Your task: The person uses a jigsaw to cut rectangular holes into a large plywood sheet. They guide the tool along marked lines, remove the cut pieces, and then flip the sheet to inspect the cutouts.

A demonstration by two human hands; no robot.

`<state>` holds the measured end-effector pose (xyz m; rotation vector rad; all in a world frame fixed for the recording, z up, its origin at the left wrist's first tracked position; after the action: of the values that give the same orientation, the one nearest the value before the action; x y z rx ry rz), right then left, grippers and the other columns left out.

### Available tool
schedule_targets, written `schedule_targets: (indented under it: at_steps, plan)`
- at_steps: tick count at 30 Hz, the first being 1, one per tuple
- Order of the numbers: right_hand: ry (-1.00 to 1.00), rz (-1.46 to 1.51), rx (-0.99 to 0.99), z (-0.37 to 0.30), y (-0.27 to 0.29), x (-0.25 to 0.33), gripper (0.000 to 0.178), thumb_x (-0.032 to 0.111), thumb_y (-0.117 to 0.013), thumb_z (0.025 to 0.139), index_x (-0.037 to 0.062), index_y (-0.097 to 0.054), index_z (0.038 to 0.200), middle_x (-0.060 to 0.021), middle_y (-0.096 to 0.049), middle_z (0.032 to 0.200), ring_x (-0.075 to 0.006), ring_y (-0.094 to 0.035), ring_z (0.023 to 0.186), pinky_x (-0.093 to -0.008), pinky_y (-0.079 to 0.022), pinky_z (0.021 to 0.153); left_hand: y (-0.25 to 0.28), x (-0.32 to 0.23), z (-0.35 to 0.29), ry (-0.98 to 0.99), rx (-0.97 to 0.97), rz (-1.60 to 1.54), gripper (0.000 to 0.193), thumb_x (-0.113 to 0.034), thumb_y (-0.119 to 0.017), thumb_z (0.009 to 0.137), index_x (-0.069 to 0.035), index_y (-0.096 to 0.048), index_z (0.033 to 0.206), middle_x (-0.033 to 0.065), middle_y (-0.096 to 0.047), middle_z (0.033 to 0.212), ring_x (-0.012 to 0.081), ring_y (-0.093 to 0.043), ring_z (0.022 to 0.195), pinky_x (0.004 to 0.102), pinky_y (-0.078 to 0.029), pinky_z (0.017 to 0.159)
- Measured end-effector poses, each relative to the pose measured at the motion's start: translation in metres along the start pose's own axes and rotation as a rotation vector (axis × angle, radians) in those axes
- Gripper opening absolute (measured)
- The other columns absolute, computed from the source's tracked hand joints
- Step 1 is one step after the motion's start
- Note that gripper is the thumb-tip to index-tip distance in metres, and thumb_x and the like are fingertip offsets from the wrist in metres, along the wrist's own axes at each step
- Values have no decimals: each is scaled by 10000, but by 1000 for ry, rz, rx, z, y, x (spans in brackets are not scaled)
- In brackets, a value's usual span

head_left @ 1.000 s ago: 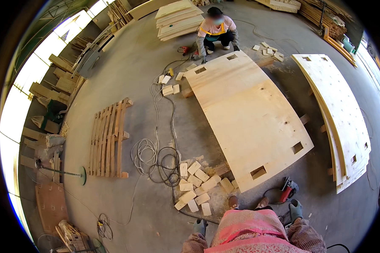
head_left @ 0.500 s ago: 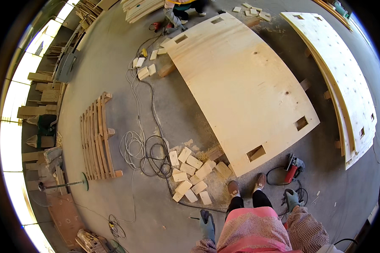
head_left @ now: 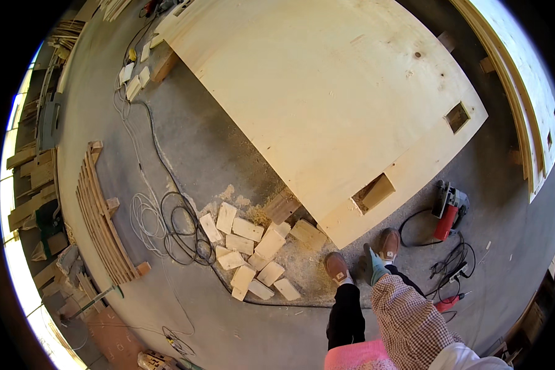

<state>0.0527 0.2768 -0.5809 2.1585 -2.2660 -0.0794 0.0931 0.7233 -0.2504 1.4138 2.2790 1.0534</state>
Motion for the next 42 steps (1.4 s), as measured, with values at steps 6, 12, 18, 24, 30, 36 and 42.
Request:
schedule_targets:
  at_steps: [6, 12, 18, 24, 30, 36, 42]
  plan:
    - [-24, 85, 2, 91, -36, -9, 758, 605, -540, 719, 101, -342, 1249, -78, -442, 1190, -236, -447, 1020, -365, -334, 892, -22, -4, 26, -177, -29, 146, 479, -217, -541, 823, 14, -365, 1204, 139, -492, 1123, 195, -474, 1012, 274, -378, 840]
    - [121, 483, 301, 160, -26, -15, 618, 528, -504, 792, 32, -405, 1147, -100, -505, 1082, -270, -498, 933, -407, -432, 791, -49, -22, 48, -191, 30, 94, 399, -212, -534, 808, -22, -388, 1126, 132, -482, 1061, 201, -464, 957, 289, -370, 801]
    - [285, 273, 51, 37, -33, -10, 491, 430, -505, 828, 24, -442, 1097, -116, -556, 944, -262, -579, 791, -393, -508, 621, -50, -36, 55, -215, 47, -41, 319, -208, -528, 793, -58, -411, 1049, 126, -472, 1000, 208, -454, 903, 304, -363, 763]
    - [398, 304, 44, -85, -19, 21, 505, 430, -511, 822, 69, -396, 1154, -117, -558, 958, -292, -581, 783, -458, -507, 639, -40, -78, 52, -311, 122, -244, 239, -204, -521, 778, -94, -435, 972, 120, -463, 938, 214, -444, 848, 319, -355, 724]
    - [493, 91, -78, -253, -15, 56, 519, 468, -461, 831, 32, -476, 1111, -122, -568, 957, -287, -579, 780, -416, -495, 654, 4, -105, 28, -335, 217, -509, 159, -200, -515, 763, -131, -458, 894, 113, -453, 877, 220, -435, 794, 334, -348, 685]
    - [286, 69, 60, -367, 0, 117, 490, 521, -432, 827, 65, -489, 998, -96, -556, 868, -253, -564, 702, -427, -473, 542, 59, -96, 22, -411, 472, -885, 79, -195, -508, 748, -167, -481, 817, 107, -443, 815, 226, -425, 739, 349, -340, 646]
    - [285, 173, 264, -487, 35, 190, 489, 534, -416, 829, 70, -515, 945, -90, -577, 777, -205, -586, 671, -310, -492, 497, 137, -139, -40, -484, 349, -922, 167, -266, -501, 783, -156, -509, 908, 154, -482, 972, 275, -478, 824, 384, -358, 678]
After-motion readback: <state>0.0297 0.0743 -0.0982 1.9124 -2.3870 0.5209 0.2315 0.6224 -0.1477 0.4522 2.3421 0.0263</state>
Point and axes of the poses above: each hand's wrist, its own z-axis towards the middle knuckle, its own y-axis out of the back of the hand, x = y × z, the point moved 5 cm from there along z, towards the middle knuckle
